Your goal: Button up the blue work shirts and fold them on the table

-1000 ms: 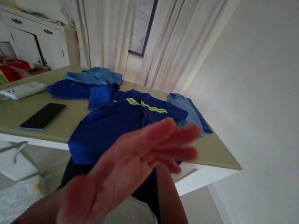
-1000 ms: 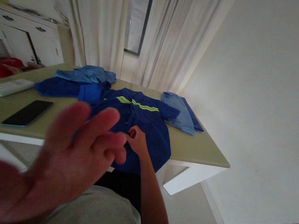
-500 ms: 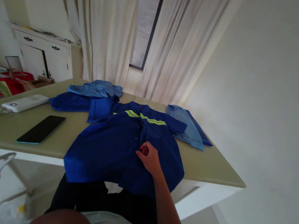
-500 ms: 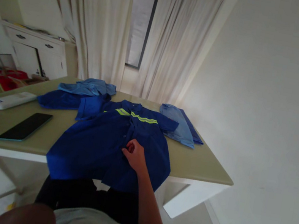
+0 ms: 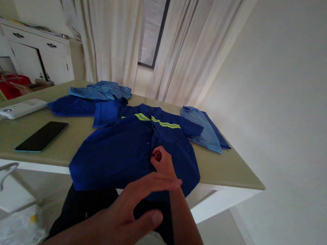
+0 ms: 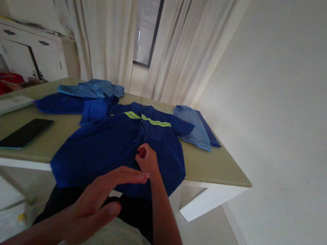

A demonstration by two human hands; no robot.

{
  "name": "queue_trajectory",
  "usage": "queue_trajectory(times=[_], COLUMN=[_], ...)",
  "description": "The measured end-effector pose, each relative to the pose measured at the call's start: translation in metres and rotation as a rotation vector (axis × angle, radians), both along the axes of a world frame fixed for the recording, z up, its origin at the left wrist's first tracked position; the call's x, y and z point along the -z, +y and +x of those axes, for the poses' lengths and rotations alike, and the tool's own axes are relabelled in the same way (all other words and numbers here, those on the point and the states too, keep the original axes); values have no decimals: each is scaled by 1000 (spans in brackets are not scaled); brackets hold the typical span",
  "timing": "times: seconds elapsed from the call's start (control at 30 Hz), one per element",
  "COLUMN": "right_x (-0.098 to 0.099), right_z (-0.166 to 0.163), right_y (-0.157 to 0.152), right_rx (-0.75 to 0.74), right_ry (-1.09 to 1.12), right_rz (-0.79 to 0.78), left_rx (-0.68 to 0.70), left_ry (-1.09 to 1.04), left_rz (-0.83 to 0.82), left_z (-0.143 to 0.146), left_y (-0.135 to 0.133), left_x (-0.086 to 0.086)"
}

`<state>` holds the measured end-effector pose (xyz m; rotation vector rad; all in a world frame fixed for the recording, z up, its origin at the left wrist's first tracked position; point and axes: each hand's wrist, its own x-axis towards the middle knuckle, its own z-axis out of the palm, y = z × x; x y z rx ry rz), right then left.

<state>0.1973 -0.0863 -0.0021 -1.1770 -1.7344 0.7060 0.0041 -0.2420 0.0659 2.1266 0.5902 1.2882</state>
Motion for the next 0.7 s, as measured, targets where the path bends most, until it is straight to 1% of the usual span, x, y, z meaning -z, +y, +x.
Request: queue_trajectory(times=[0.07, 0.13, 0.17, 0.23, 0.27, 0.33, 0.43, 0.5, 0.6, 0.67, 0.7], right_x=[0, 0, 0, -1, -1, -3, -5, -7, -11, -11, -11], right_z=[-1, -1, 0, 1, 2, 4, 6, 5, 3, 3, 4], right_y=[-1, -1, -1, -3, -4, -10, -26, -40, -57, -63, -64], right_rx=[9, 30, 41, 60, 65, 66, 76, 127, 220, 251, 256], right_ry=[-28, -61, -70, -82, -90, -117, -174, -251, -389, -407, -377], right_rz=[39, 92, 113, 136, 139, 136, 105, 90, 97, 96, 88], left_rx=[-256, -515, -599, -664, -664, -637, -574, -506, -372, -321, -319], left_ry=[166, 316, 376, 485, 527, 575, 560, 539, 549, 558, 555], left_rz=[50, 81, 101, 152, 181, 229, 259, 269, 307, 321, 317], left_z=[0, -4, -8, -14, -15, -14, -6, -2, -1, -2, -3], left_y=[33, 54, 59, 60, 58, 51, 43, 40, 38, 36, 36], left_x=[25, 58, 75, 103, 112, 121, 122, 122, 127, 131, 132])
